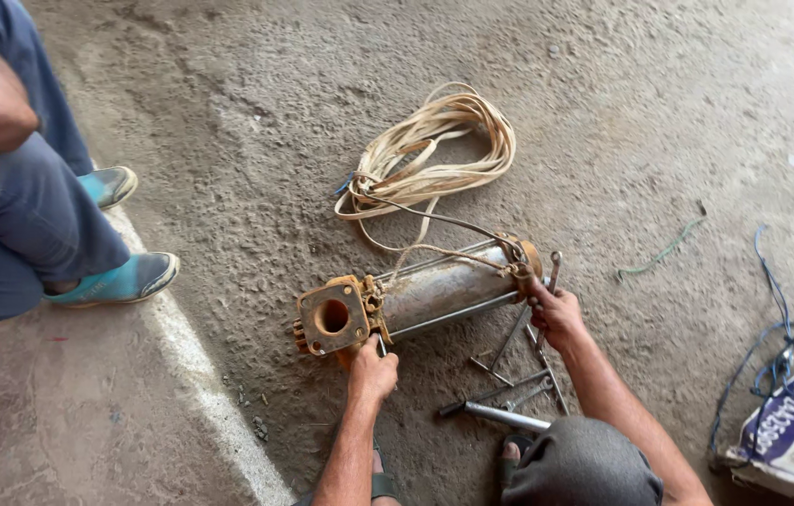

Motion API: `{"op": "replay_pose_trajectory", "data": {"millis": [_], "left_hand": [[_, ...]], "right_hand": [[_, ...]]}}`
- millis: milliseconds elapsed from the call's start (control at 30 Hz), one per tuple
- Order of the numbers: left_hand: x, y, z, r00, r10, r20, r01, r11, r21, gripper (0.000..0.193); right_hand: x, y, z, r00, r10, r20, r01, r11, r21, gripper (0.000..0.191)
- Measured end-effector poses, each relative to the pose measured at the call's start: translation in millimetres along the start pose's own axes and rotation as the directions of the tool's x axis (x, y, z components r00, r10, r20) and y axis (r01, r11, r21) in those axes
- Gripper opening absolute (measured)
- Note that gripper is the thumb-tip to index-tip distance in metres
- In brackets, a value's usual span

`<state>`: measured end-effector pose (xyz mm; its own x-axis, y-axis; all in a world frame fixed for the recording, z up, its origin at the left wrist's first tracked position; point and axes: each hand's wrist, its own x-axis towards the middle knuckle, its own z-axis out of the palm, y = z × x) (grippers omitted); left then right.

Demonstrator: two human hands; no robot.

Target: The person sits on the floor and uses a wrench to tighten bolts on a cylindrical submersible water pump. They rotate the pump to access different bolt locations and continue tightening until the end of the clip.

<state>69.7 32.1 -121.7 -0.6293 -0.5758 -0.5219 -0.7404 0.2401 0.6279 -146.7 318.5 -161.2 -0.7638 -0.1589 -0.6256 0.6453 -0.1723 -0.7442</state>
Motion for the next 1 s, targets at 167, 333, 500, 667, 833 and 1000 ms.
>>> {"op": "replay_pose_trajectory", "data": {"millis": [167,333,500,667,833,1000], "left_hand": [[6,14,-6,0.989,-0.085,0.12,0.107,0.975,-0.193,0.069],[-2,24,-12,0.968,-0.176,0.179,0.215,0.949,-0.23,0.076],[-4,25,-16,0.963,-0.173,0.209,0.219,0.949,-0.225,0.077],[-4,25,-14,0.964,-0.182,0.193,0.222,0.952,-0.21,0.076],[-7,27,-15,0.968,-0.167,0.187,0.205,0.956,-0.211,0.077],[-10,28,-17,0.968,-0.18,0.173,0.213,0.956,-0.2,0.075]], "right_hand": [[1,-10,-1,0.999,0.003,0.032,-0.002,1.0,-0.025,0.025],[-4,-12,-2,0.997,0.072,-0.001,-0.072,0.997,0.024,0.024],[-1,-13,1,1.0,-0.012,-0.023,0.01,0.995,-0.101,0.028],[0,-24,-1,0.997,0.018,0.074,-0.014,0.998,-0.059,0.018],[-3,-23,4,0.998,0.067,-0.017,-0.069,0.993,-0.098,0.022],[-4,-22,3,0.997,0.069,0.044,-0.065,0.994,-0.092,0.021]]}}
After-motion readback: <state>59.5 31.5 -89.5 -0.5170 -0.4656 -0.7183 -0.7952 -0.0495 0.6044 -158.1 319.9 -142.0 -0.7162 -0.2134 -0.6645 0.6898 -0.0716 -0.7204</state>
